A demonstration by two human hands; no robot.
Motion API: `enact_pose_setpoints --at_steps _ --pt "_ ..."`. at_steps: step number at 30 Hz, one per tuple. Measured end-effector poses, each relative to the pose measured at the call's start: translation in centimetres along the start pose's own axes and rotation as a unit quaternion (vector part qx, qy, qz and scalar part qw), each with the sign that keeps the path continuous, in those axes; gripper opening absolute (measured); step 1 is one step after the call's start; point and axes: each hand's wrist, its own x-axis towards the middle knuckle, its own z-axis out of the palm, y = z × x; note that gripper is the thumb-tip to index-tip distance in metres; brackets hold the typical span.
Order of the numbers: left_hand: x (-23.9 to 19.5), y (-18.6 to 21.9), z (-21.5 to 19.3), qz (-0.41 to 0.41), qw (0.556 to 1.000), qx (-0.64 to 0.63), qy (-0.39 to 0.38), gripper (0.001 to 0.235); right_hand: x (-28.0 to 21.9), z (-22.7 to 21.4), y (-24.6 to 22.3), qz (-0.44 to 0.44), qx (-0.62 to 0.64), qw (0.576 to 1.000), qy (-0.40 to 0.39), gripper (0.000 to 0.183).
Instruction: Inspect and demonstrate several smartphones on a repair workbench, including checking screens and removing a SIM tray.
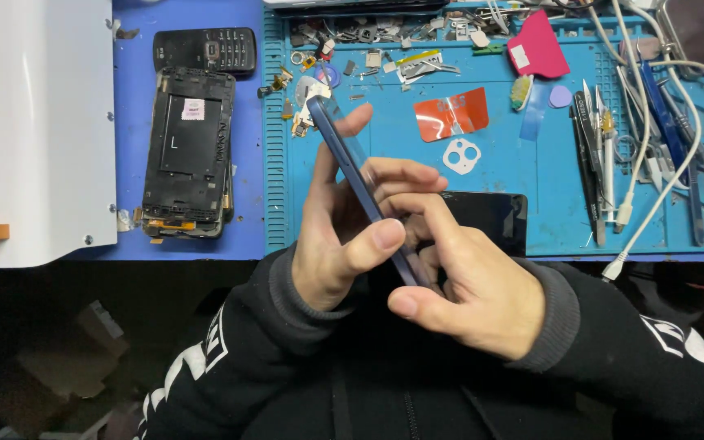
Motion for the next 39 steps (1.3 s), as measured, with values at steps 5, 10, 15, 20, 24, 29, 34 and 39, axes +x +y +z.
enact_pose_setpoints --at_steps 5,10,15,20,24,29,34,39 --pt "-0.2 -0.2 -0.4 0.004 1.0 0.002 -0.001 0.108 0.4 0.0 -0.9 0.045 -0.028 0.999 0.001 0.085" --pt "-0.2 1.7 0.6 -0.003 1.0 -0.014 -0.009 0.111 -0.6 -2.0 -1.6 0.049 -0.096 0.994 0.007 0.085" --pt "-0.9 2.5 -0.5 -0.004 0.999 0.048 -0.024 0.11 -1.9 -5.3 -2.2 -0.069 -0.368 0.925 0.066 0.087" --pt "-0.9 2.4 -1.7 -0.04 0.993 0.105 -0.023 0.103 -2.9 -7.7 0.4 -0.09 -0.544 0.829 0.091 0.091" --pt "-1.3 2.1 -2.0 -0.066 0.983 0.168 -0.022 0.093 -2.3 -7.6 0.5 -0.168 -0.572 0.798 0.094 0.088" --pt "-0.4 3.2 -1.3 -0.105 0.965 0.235 0.037 0.07 -2.0 -8.1 1.0 -0.176 -0.591 0.781 0.096 0.089" --pt "0.1 2.7 -2.1 -0.09 0.971 0.216 0.047 0.047 -1.6 -8.2 0.2 -0.176 -0.608 0.768 0.101 0.09" --pt "0.5 2.4 -2.1 -0.032 0.977 0.204 0.044 0.038 -1.6 -7.9 0.0 -0.167 -0.597 0.776 0.119 0.091"
